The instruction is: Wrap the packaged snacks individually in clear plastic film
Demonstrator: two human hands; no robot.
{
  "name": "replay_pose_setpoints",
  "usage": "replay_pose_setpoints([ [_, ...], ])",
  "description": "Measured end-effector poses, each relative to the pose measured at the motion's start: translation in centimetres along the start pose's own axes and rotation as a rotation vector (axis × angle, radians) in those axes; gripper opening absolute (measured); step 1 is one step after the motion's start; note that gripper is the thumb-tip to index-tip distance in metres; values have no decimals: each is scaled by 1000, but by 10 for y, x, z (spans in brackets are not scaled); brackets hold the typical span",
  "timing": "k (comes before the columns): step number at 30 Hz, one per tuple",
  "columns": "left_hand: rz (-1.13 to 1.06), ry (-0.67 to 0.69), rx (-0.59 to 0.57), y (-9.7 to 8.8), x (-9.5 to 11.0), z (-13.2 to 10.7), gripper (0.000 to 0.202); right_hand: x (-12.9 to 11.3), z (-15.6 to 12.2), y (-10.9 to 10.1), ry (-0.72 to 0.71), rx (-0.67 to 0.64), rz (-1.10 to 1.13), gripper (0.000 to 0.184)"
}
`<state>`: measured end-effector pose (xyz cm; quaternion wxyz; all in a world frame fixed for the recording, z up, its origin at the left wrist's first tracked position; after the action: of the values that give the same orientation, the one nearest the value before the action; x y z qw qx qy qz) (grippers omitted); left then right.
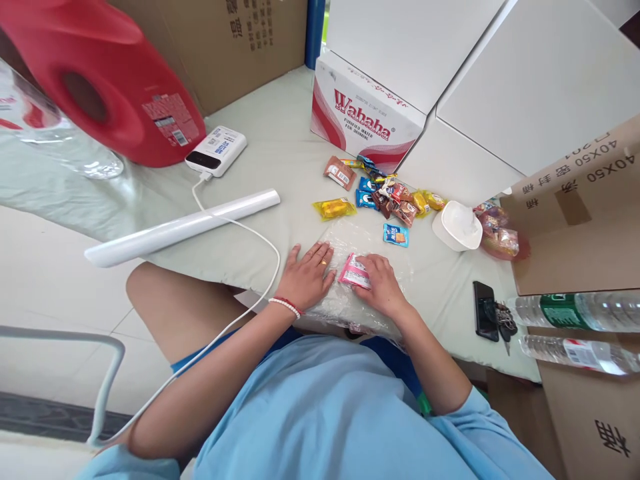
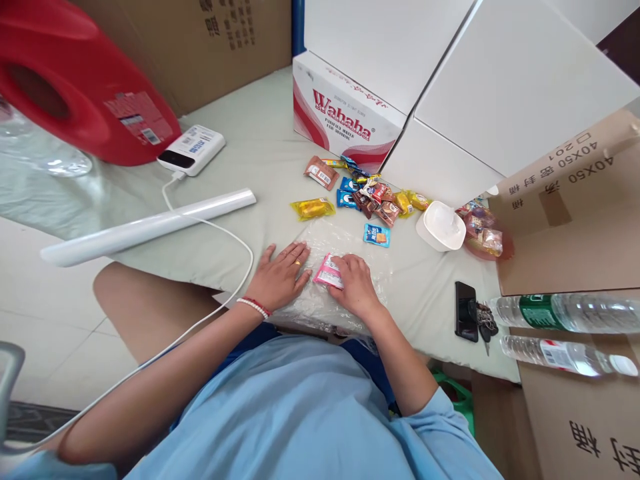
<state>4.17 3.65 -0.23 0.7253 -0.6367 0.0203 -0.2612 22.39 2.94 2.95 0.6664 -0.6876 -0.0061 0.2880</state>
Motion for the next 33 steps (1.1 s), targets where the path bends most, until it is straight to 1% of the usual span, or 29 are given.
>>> replay_pose_setpoints([
  [2,-1,2,2,0,1,1,58,4,0,7,8,3,-4,67],
  [4,-5,-3,-4,-1,1,1,58,6,0,9,-3,-5,6,66],
  [6,-13,-20,-3,-4,-1,1,57,3,-2,0,-11,5,23,65],
  [8,-35,-26,19,-11,-6,-3,58,-3,-9,-16,-24,40,52,66],
  [9,-56,3,24,-15,-8,-7,58,-8,-16,-25,-36,48,70,69],
  [11,-113,146,-16,-21,-9,-18,59,-20,-34,-37,-89,4,109,78],
  [13,-154,331,-116,-23,-10,-35,65,-30,-59,-39,-158,-89,129,91],
  [14,-155,393,-165,-23,-12,-44,70,-33,-72,-35,-179,-127,120,93],
  [15,-147,431,-205,-23,-16,-52,71,-33,-85,-30,-183,-143,101,88],
  [16,-134,446,-232,-22,-20,-59,67,-31,-96,-25,-167,-135,76,75],
  [18,-129,433,-250,-22,-28,-65,45,-20,-113,-15,-95,-84,49,42],
  [19,-147,411,-247,-24,-32,-65,38,-13,-118,-13,-56,-47,61,31],
  [21,-230,343,-230,-30,-37,-59,34,-1,-121,-18,0,29,143,23],
  [23,-359,252,-230,-38,-41,-45,33,11,-118,-33,31,86,260,18],
  [26,-532,78,-237,-44,-47,-12,38,29,-104,-58,90,123,387,15],
  [28,-577,-36,-208,-43,-52,14,42,45,-93,-68,156,141,424,16],
  [30,-563,-108,-165,-36,-54,40,41,61,-81,-69,242,135,442,18],
  [32,-493,-127,-151,-25,-53,63,34,76,-71,-62,351,77,414,20],
  [33,-440,-127,-150,-19,-52,72,30,82,-67,-58,410,32,358,20],
])
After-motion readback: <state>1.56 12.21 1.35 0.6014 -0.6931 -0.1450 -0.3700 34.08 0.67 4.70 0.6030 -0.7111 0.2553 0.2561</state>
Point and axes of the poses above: each hand's wrist, its own z-axis towards the middle knuckle, its own y-axis out of the palm, x = y × z, the point moved 6 cm from there along z, towards the middle knuckle, and after that the axes turned 4 degrees about z, right-handed, at the moved point
